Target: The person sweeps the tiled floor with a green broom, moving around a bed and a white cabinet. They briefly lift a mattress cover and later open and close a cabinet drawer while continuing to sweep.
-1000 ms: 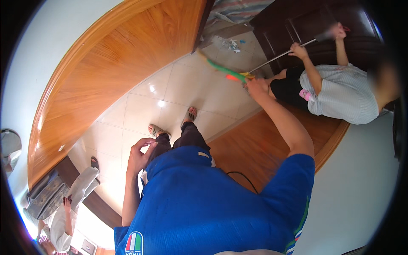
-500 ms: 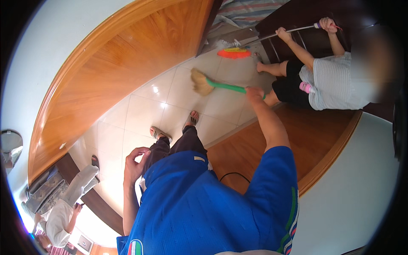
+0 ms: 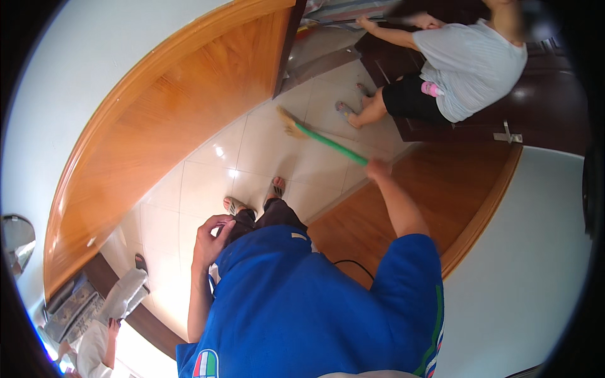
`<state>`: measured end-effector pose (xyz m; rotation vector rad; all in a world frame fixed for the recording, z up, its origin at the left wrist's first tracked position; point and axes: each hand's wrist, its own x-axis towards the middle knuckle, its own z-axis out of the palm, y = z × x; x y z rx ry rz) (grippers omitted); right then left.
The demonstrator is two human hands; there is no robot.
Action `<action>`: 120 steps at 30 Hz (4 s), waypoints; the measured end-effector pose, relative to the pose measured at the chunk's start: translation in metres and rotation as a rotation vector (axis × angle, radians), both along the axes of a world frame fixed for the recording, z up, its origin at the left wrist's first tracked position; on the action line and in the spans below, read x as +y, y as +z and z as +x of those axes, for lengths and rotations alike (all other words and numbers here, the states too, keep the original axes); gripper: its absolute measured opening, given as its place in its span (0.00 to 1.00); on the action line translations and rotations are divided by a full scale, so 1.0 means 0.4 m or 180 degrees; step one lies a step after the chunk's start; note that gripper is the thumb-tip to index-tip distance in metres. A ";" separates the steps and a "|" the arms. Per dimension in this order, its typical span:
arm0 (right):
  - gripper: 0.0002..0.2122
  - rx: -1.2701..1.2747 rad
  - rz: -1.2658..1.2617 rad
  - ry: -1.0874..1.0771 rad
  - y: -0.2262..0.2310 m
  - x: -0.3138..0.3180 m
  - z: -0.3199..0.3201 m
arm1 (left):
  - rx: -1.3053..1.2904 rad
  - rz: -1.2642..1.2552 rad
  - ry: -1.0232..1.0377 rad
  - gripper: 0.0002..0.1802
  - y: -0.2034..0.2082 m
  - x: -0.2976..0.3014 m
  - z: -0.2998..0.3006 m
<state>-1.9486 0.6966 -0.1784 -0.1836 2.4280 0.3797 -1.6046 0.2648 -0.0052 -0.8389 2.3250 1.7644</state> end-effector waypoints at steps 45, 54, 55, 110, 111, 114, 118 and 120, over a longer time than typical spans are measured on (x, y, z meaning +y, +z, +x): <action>0.09 -0.1257 -0.4442 -0.4633 0.084 -0.165 0.358 | 0.0348 -0.0399 -0.0634 0.12 0.066 0.089 -0.195; 0.09 -0.1264 -0.3876 -0.4671 -0.079 -0.226 0.416 | 0.0244 -0.0334 -0.0534 0.12 0.072 0.080 -0.159; 0.09 -0.1590 -0.3853 -0.4565 -0.106 -0.241 0.384 | 0.0217 -0.0345 -0.0517 0.12 0.074 0.081 -0.151; 0.27 -0.4132 -0.1388 0.1215 0.254 -1.218 0.932 | 0.0374 -0.0382 0.3631 0.13 -0.037 0.071 0.680; 0.28 -0.4142 -0.1401 0.1237 0.243 -1.275 0.968 | 0.0193 -0.0499 0.3716 0.12 -0.025 0.080 0.703; 0.28 -0.4573 -0.1390 0.0466 0.162 -1.441 1.061 | -0.0186 -0.0556 0.4064 0.12 0.004 0.112 0.740; 0.29 -0.4588 -0.1178 0.0068 -0.020 -1.664 1.125 | -0.0474 -0.0487 0.4391 0.11 0.023 0.114 0.750; 0.29 -0.4586 -0.1092 -0.0501 -0.146 -1.734 1.106 | -0.0560 -0.0376 0.4485 0.11 0.029 0.096 0.748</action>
